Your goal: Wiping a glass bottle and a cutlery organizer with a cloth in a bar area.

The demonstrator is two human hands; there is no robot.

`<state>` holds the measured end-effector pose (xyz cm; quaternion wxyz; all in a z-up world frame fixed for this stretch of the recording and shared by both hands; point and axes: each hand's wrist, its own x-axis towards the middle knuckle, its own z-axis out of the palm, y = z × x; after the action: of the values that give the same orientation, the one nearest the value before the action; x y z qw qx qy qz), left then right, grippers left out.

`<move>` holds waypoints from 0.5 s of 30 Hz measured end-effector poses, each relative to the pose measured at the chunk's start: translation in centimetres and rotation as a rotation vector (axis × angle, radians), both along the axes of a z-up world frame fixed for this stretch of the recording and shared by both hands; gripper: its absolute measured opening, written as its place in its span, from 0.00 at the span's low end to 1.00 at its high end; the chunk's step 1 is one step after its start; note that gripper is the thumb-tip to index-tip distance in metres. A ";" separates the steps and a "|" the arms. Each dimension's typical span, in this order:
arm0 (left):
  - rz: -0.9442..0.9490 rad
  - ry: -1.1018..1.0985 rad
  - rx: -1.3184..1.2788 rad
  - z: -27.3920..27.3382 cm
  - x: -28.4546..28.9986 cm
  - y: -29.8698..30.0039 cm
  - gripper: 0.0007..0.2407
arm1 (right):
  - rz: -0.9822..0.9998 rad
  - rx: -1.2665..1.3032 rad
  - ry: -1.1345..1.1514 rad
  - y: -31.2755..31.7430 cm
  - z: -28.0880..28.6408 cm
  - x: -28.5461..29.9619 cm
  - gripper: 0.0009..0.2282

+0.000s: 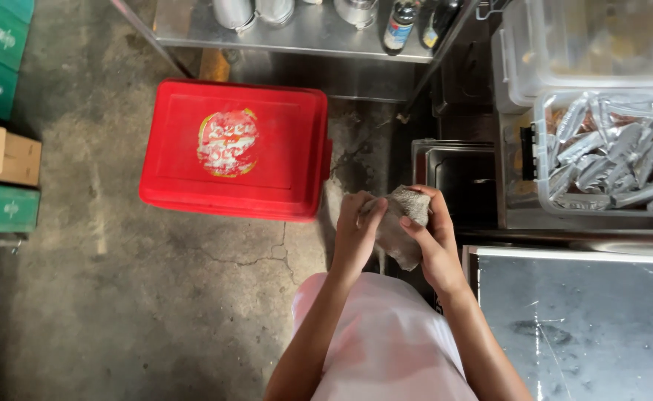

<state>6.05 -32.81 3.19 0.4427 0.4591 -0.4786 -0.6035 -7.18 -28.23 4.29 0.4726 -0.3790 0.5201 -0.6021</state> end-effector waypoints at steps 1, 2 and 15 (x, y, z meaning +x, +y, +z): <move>-0.015 0.002 -0.001 0.3 -0.2 -0.1 0.14 | -0.015 -0.001 0.002 -0.1 -0.1 -0.2 0.19; -0.022 0.007 0.028 0.5 -0.4 -0.2 0.13 | -0.021 -0.013 0.011 -0.3 -0.2 -0.4 0.19; 0.127 0.397 0.464 1.9 -1.8 -5.5 0.40 | -0.268 -0.090 0.020 -4.5 0.6 1.5 0.08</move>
<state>4.29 -38.30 5.12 0.4475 0.4500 -0.2025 -0.7458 -5.70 -32.76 4.87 0.3654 -0.3330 0.5430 -0.6787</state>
